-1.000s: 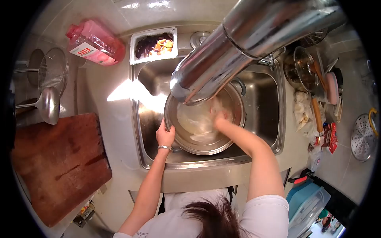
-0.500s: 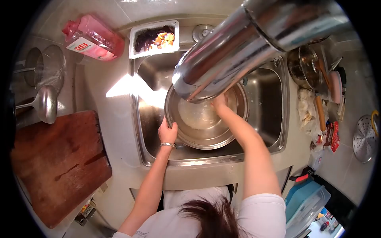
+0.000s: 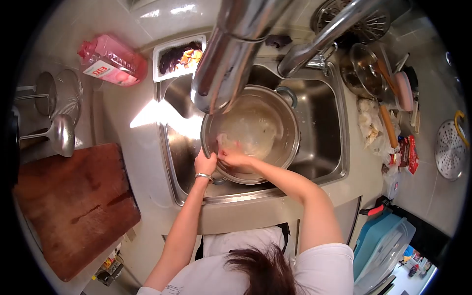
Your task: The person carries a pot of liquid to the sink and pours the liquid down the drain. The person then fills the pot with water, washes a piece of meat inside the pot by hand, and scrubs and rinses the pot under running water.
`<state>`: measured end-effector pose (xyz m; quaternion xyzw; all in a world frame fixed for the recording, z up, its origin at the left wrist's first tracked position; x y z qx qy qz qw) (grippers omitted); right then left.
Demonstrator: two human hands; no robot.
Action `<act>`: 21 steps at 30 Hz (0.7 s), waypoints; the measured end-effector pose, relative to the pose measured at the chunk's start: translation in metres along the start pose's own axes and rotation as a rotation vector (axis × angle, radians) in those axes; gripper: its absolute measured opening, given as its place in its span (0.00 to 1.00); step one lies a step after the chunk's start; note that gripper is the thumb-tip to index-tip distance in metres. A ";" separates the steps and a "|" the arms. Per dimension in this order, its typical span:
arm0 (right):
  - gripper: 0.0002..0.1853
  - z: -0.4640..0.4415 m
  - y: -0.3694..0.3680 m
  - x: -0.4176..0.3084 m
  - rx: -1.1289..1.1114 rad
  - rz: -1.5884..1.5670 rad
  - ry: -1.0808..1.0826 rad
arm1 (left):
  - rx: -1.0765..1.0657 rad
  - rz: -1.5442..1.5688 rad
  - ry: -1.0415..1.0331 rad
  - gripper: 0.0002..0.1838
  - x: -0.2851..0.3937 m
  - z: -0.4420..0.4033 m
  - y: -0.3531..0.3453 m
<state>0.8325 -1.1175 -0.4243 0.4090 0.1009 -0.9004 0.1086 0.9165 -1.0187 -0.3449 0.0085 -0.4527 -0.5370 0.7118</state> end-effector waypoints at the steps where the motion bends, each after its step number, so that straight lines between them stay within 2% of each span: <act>1: 0.13 0.010 -0.004 0.004 -0.106 -0.157 -0.040 | -0.014 0.006 0.012 0.21 0.000 0.001 0.000; 4: 0.14 0.065 -0.008 -0.027 -0.054 -0.051 -0.048 | 0.013 -0.032 -0.011 0.20 -0.001 0.001 -0.002; 5: 0.14 0.083 -0.007 -0.043 -0.009 0.102 0.020 | 0.026 -0.032 -0.012 0.20 0.000 0.001 -0.001; 8: 0.15 0.097 -0.011 -0.024 0.126 0.280 0.265 | 0.015 -0.053 0.010 0.20 -0.001 0.001 -0.001; 9: 0.15 0.127 -0.006 -0.054 0.123 0.347 0.230 | 0.008 -0.049 0.016 0.20 -0.002 0.000 -0.001; 12: 0.14 0.154 0.014 -0.042 -0.063 0.680 -0.318 | -0.015 -0.074 0.028 0.20 -0.002 0.000 -0.001; 14: 0.14 0.161 0.034 -0.026 -0.026 1.081 -0.445 | -0.013 -0.066 0.012 0.20 -0.002 -0.002 -0.001; 15: 0.11 0.169 0.039 -0.023 0.157 1.095 -0.294 | -0.009 -0.065 0.005 0.20 -0.002 -0.001 -0.001; 18: 0.12 0.154 0.017 -0.020 0.037 1.179 -0.341 | 0.038 -0.049 -0.022 0.20 -0.003 -0.003 -0.002; 20: 0.11 0.130 -0.011 -0.012 0.159 0.838 -0.246 | 0.057 -0.036 -0.024 0.20 -0.004 -0.001 -0.005; 21: 0.11 0.129 -0.024 -0.028 0.314 0.581 -0.011 | 0.060 -0.029 -0.019 0.19 -0.001 0.001 -0.003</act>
Point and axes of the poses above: each hand's wrist, its own z-axis away from the middle knuckle, its own y-axis out of the back of the hand, x = y × z, the point moved 3 cm from there along -z, towards the middle knuckle, and after that the axes turned 12 degrees about -x, right-handed, at the moved point
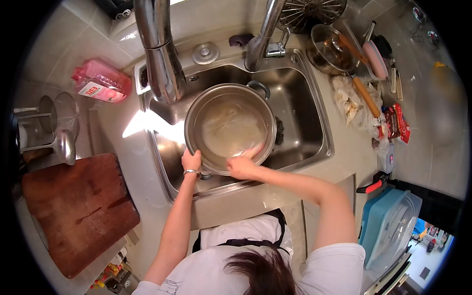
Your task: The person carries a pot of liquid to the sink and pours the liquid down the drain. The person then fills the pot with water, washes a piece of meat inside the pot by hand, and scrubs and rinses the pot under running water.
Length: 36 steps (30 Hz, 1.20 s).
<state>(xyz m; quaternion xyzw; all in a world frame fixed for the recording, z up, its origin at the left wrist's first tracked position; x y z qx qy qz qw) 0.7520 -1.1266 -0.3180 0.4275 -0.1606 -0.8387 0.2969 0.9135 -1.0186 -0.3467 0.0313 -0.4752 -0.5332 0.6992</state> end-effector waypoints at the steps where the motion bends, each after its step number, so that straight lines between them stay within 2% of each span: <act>1: 0.14 0.007 -0.001 -0.011 0.039 -0.121 -0.013 | 0.004 0.008 0.005 0.19 0.001 0.001 0.001; 3: 0.12 0.032 0.023 -0.035 0.109 -0.269 0.157 | 0.011 -0.003 -0.004 0.19 -0.002 0.000 0.001; 7: 0.08 0.066 0.056 0.026 -0.100 0.066 0.276 | 0.004 0.006 -0.027 0.20 -0.001 0.000 0.000; 10: 0.05 0.070 0.101 0.065 -0.131 0.349 0.327 | 0.007 0.004 -0.046 0.19 0.002 0.000 0.001; 15: 0.07 0.041 0.060 0.042 -0.276 0.141 0.219 | 0.011 0.022 -0.032 0.19 0.006 0.003 0.001; 17: 0.07 0.018 0.024 0.018 -0.138 -0.023 0.245 | 0.019 0.028 -0.024 0.18 0.006 0.003 0.002; 19: 0.08 0.012 0.022 -0.013 -0.016 -0.280 0.089 | 0.018 0.027 -0.027 0.18 0.006 0.001 0.001; 20: 0.08 0.008 0.014 -0.005 0.046 -0.327 0.222 | 0.014 0.024 -0.032 0.18 0.004 -0.002 0.001; 23: 0.09 0.032 0.035 0.023 -0.153 -0.251 0.165 | 0.006 -0.004 -0.028 0.18 0.002 -0.002 0.001; 25: 0.07 0.045 0.066 0.055 -0.251 -0.032 0.233 | -0.011 -0.010 -0.032 0.18 0.004 -0.002 0.002; 27: 0.05 0.044 0.110 0.082 -0.297 0.425 0.383 | -0.044 -0.021 -0.040 0.18 0.003 -0.005 0.001; 29: 0.04 0.037 0.163 0.080 -0.267 0.757 0.449 | -0.075 -0.046 -0.052 0.18 0.007 -0.008 0.000; 33: 0.04 -0.001 0.217 0.076 -0.159 1.115 0.605 | -0.082 -0.053 -0.068 0.19 0.008 -0.009 -0.004; 34: 0.05 -0.008 0.218 0.084 -0.156 1.085 0.559 | -0.074 -0.044 -0.070 0.19 0.007 -0.011 -0.006; 36: 0.04 -0.002 0.204 0.093 -0.008 1.166 0.622 | -0.060 -0.027 -0.067 0.19 0.005 -0.010 -0.007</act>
Point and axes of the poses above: each hand's wrist, its own z-axis away from the middle knuckle, its own y-axis out of the back of the hand, x = y × z, the point moved 3 cm from there along -z, towards the middle knuckle, and after that the axes turned 12 degrees about -x, right-handed, at the moved point
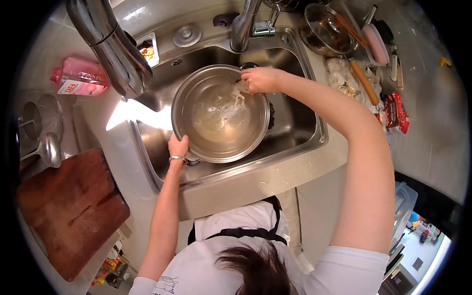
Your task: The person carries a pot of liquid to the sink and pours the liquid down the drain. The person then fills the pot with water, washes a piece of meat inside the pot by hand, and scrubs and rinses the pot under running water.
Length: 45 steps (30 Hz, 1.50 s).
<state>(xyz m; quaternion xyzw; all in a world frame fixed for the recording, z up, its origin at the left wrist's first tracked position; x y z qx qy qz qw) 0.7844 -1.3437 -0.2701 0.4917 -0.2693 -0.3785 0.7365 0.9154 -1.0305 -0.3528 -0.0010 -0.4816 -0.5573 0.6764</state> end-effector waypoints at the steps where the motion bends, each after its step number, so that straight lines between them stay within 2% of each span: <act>1: 0.03 0.007 -0.004 -0.006 0.059 0.062 -0.008 | 0.008 0.007 0.000 0.19 0.001 0.000 0.001; 3: 0.03 0.023 0.005 -0.031 -0.016 -0.056 -0.001 | 0.029 0.018 0.003 0.19 0.001 0.002 0.001; 5: 0.04 0.036 0.010 -0.060 0.004 -0.129 -0.009 | 0.054 0.027 0.004 0.19 0.002 0.003 0.001; 7: 0.08 0.047 0.017 -0.086 0.023 -0.166 -0.096 | 0.046 0.031 0.019 0.18 0.006 0.004 0.002; 8: 0.10 0.048 0.017 -0.098 -0.014 -0.316 -0.159 | 0.042 0.031 0.024 0.17 0.007 0.004 0.003; 13: 0.11 0.016 0.017 -0.169 0.060 -0.605 -0.251 | 0.029 0.006 0.024 0.16 0.010 0.002 0.001; 15: 0.07 0.000 0.026 -0.188 0.206 -0.560 -0.323 | 0.025 -0.001 0.029 0.15 0.010 0.002 0.002; 20: 0.05 0.032 0.004 -0.137 0.106 -0.560 -0.148 | 0.035 -0.017 -0.005 0.15 0.006 0.002 0.001; 21: 0.04 0.041 0.017 -0.114 0.040 -0.454 -0.081 | 0.023 -0.024 -0.005 0.15 0.007 0.003 0.001; 24: 0.04 0.045 0.018 -0.046 0.028 -0.161 0.027 | -0.004 -0.040 -0.011 0.16 0.007 0.001 0.003; 25: 0.04 0.038 0.015 -0.027 0.019 -0.058 0.028 | -0.014 -0.043 -0.017 0.16 0.004 -0.001 0.002; 27: 0.04 0.025 0.017 -0.007 0.001 -0.056 0.024 | -0.016 -0.053 -0.025 0.16 0.001 -0.002 0.001; 30: 0.04 0.022 0.018 -0.024 0.010 0.108 -0.138 | 0.016 -0.051 -0.039 0.17 0.000 -0.001 0.000; 35: 0.11 0.038 0.008 -0.095 -0.159 -0.057 -0.259 | 0.022 -0.045 0.001 0.17 0.006 0.002 0.002; 37: 0.11 0.033 0.022 -0.131 -0.214 -0.248 -0.317 | 0.026 -0.031 0.009 0.16 0.006 0.002 0.002; 41: 0.11 -0.011 0.014 -0.195 -0.107 -0.639 -0.501 | 0.012 -0.007 0.039 0.15 0.008 0.004 0.002; 43: 0.10 -0.055 0.010 -0.221 -0.042 -0.679 -0.584 | 0.010 0.011 0.030 0.15 0.005 0.003 0.001; 44: 0.09 -0.078 0.016 -0.223 0.098 -0.866 -0.660 | 0.077 -0.015 -0.069 0.15 -0.007 -0.002 -0.005; 45: 0.09 -0.099 0.023 -0.222 0.243 -1.053 -0.727 | -0.003 0.137 -0.019 0.17 -0.011 -0.003 -0.004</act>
Point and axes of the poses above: each hand's wrist, its own z-axis away from the middle knuckle, its own y-axis out of the back of the hand, x = y × z, the point moved 3 cm from there along -z, towards the middle knuckle, and after that the axes turned 12 degrees about -x, right-handed, at the moved point
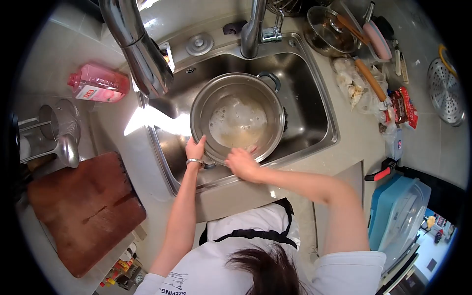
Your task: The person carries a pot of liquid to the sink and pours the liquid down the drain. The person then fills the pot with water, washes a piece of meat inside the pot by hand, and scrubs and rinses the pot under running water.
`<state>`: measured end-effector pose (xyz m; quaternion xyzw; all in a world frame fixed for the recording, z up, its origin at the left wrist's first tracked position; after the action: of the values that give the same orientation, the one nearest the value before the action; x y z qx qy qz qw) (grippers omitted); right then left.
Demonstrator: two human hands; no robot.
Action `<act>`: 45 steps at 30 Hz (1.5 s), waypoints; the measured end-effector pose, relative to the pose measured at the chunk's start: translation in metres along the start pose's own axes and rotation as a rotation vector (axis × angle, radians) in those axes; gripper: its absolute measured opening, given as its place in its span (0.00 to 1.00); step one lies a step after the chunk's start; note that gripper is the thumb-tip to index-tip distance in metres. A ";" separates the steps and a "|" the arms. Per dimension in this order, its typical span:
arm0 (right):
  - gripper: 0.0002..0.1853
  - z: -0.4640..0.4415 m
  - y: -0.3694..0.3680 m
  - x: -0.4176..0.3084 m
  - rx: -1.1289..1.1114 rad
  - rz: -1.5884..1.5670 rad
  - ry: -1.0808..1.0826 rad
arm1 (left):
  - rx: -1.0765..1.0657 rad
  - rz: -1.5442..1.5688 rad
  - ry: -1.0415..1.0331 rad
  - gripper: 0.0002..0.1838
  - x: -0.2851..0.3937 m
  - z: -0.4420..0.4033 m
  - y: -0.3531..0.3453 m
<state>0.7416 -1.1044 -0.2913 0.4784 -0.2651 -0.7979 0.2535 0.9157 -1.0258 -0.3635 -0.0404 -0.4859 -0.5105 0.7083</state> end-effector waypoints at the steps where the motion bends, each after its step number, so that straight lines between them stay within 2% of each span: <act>1: 0.09 -0.018 -0.004 -0.014 0.084 -0.146 -0.024 | -0.079 0.150 0.055 0.20 -0.002 -0.002 0.002; 2: 0.10 -0.035 -0.006 -0.025 0.169 -0.292 -0.046 | -0.159 0.299 0.109 0.23 -0.002 -0.003 0.002; 3: 0.11 -0.055 -0.006 -0.030 0.218 -0.404 -0.071 | -0.235 0.566 0.131 0.31 0.004 0.001 0.000; 6: 0.11 -0.111 -0.004 -0.032 0.475 -0.564 -0.120 | -0.471 0.848 0.136 0.36 -0.004 0.004 0.004; 7: 0.11 -0.127 -0.002 -0.030 0.581 -0.586 -0.133 | -0.477 0.796 0.160 0.37 -0.011 0.003 0.003; 10: 0.08 -0.178 0.016 -0.015 0.674 -0.870 -0.195 | -0.329 0.589 0.197 0.36 0.001 0.010 0.006; 12: 0.05 -0.197 0.038 -0.008 0.651 -1.484 -0.222 | -0.261 0.437 0.168 0.38 0.000 0.007 0.007; 13: 0.04 -0.219 0.039 0.008 0.921 -1.385 -0.314 | -0.245 0.378 0.163 0.40 -0.001 0.006 0.007; 14: 0.05 -0.236 0.046 0.024 1.065 -1.505 -0.263 | -0.228 0.318 0.157 0.42 -0.004 0.006 0.007; 16: 0.08 -0.220 0.093 0.032 1.538 -1.281 -0.486 | -0.229 0.247 0.142 0.44 -0.006 0.006 0.007; 19: 0.12 -0.217 0.108 0.059 1.660 -1.477 -0.803 | -0.227 0.238 0.157 0.43 0.001 0.009 0.007; 22: 0.16 -0.192 0.108 0.051 1.681 -1.450 -0.470 | -0.229 0.255 0.176 0.42 -0.005 0.007 0.007; 24: 0.16 -0.181 0.095 0.065 1.432 -1.068 -0.521 | -0.207 0.277 0.187 0.42 0.001 0.011 0.006; 26: 0.14 -0.163 0.083 0.070 1.138 -0.934 -0.502 | -0.197 0.280 0.188 0.41 0.003 0.013 0.006; 29: 0.14 -0.161 0.035 0.108 1.267 -1.891 -0.399 | -0.196 0.256 0.164 0.41 0.001 0.013 0.005; 30: 0.15 -0.151 0.036 0.110 1.333 -2.004 -0.441 | -0.187 0.250 0.151 0.41 0.002 0.014 0.005; 32: 0.15 -0.144 0.041 0.122 1.464 -2.016 -0.333 | -0.162 0.234 0.129 0.40 0.002 0.011 0.004; 35: 0.12 -0.161 0.057 0.141 1.810 -1.905 -0.090 | -0.104 0.157 0.068 0.37 0.000 0.009 0.001; 38: 0.11 -0.200 0.048 0.141 1.646 -1.546 -0.411 | -0.062 -0.005 -0.019 0.36 -0.012 -0.001 -0.001; 40: 0.11 -0.198 0.058 0.102 1.245 -1.021 -0.616 | -0.057 -0.005 0.016 0.36 -0.015 -0.004 -0.002; 42: 0.11 -0.207 0.043 0.079 0.958 -0.812 -0.373 | -0.087 -0.019 0.078 0.37 -0.013 -0.002 0.000; 44: 0.12 -0.202 0.023 0.062 0.474 -0.751 -0.173 | -0.165 -0.038 0.153 0.41 -0.003 0.001 0.002; 45: 0.12 -0.201 0.006 0.060 0.336 -0.823 -0.122 | -0.178 -0.034 0.188 0.41 0.000 0.002 0.003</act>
<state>0.8980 -1.1845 -0.4051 0.5307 -0.1931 -0.8048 -0.1825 0.9166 -1.0233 -0.3614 -0.0468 -0.3708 -0.5651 0.7355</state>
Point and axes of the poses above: each hand's wrist, its own z-axis away from the middle knuckle, its own y-axis out of the back of the hand, x = y × z, the point moved 3 cm from there along -z, towards the middle knuckle, and after that the axes turned 12 degrees about -x, right-handed, at the moved point
